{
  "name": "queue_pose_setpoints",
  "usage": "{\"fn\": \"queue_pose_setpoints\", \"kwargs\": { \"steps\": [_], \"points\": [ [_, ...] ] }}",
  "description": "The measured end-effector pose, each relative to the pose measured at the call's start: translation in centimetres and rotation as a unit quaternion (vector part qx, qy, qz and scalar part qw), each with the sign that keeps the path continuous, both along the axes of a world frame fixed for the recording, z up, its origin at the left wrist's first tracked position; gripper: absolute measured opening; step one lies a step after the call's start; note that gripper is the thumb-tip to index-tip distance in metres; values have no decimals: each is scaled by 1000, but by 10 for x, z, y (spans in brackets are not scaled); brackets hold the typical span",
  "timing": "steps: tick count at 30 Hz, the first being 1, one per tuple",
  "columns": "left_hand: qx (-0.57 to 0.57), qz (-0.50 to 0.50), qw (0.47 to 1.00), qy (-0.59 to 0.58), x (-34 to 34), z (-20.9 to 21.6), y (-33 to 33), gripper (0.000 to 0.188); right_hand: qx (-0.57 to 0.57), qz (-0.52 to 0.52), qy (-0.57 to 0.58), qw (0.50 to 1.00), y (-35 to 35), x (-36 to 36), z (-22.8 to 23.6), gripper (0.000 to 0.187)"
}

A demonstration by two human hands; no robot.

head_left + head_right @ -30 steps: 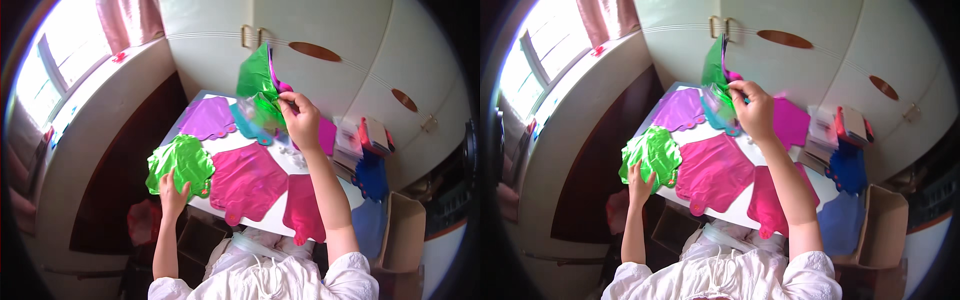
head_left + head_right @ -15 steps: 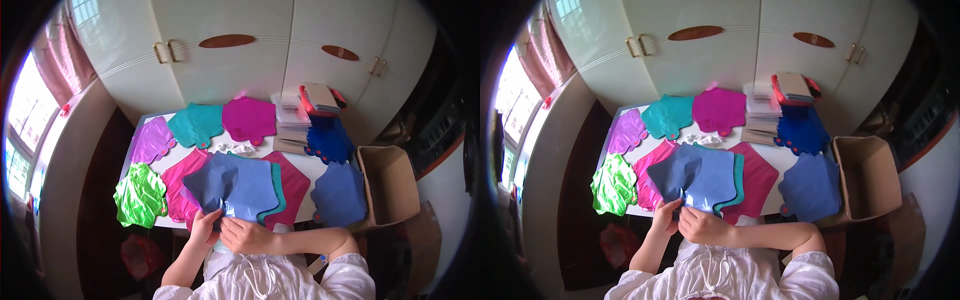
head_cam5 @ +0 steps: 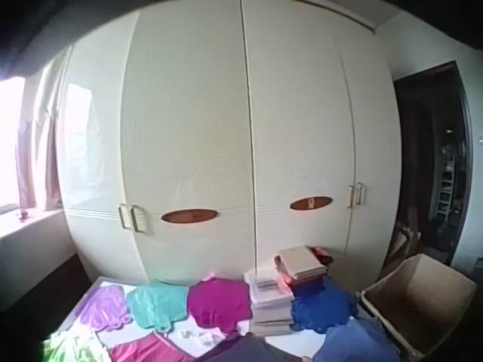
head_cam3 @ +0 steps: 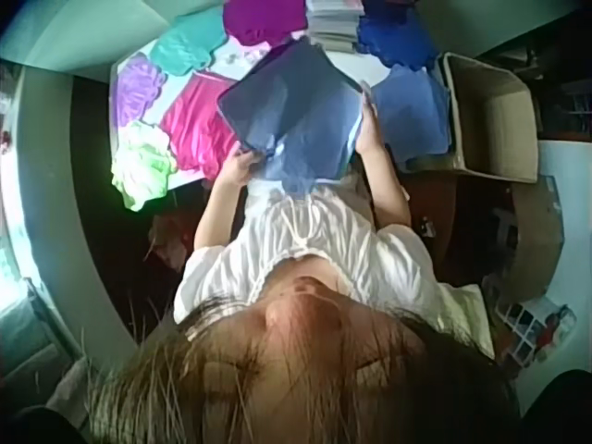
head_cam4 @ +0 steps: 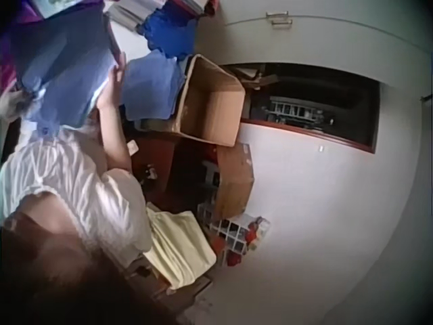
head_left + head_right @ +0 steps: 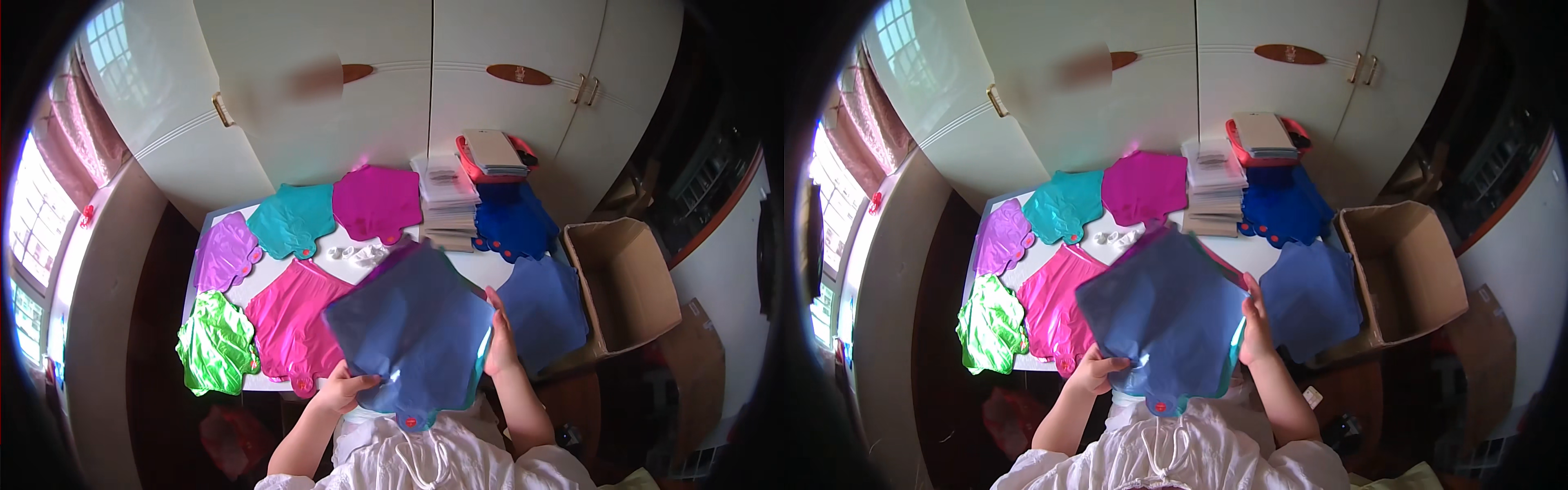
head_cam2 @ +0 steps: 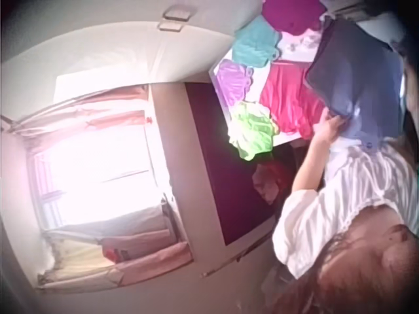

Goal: Folding various pieces of colored fabric and placing them into cardboard packaging sleeves.

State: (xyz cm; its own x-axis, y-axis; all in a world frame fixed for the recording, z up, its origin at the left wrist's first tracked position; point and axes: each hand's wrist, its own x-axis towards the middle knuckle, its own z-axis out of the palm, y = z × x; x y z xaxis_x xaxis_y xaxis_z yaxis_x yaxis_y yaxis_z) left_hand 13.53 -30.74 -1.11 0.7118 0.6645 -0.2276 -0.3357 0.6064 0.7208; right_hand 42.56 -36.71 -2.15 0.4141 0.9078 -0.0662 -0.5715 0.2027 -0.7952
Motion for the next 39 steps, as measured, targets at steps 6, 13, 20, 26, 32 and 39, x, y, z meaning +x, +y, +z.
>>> {"fn": "queue_pose_setpoints", "kwargs": {
  "steps": [6, 13, 20, 26, 32, 39],
  "points": [
    [-33, 39, 981, 187, 36, 21, 5, 54, -71, -9, -113, 991, 16, 5, 15, 62],
    [14, 28, 966, 258, 51, 8, 46, 28, -91, -18, -338, 937, 46, 31, -9, 46],
    [72, 30, 958, 274, 55, 1, 67, 33, -131, -3, -585, 801, 47, 55, -13, 37],
    [185, 139, 955, 188, 46, -19, 80, 59, -95, -72, -664, 738, 54, 47, -7, 42],
    [435, 171, 823, 322, 11, -22, 51, 64, -119, -65, -658, 740, 33, 60, -16, 46],
    [163, -151, 931, 288, -14, -14, -42, 27, -58, 50, -678, 731, 53, 65, -4, 46]
  ]
}}
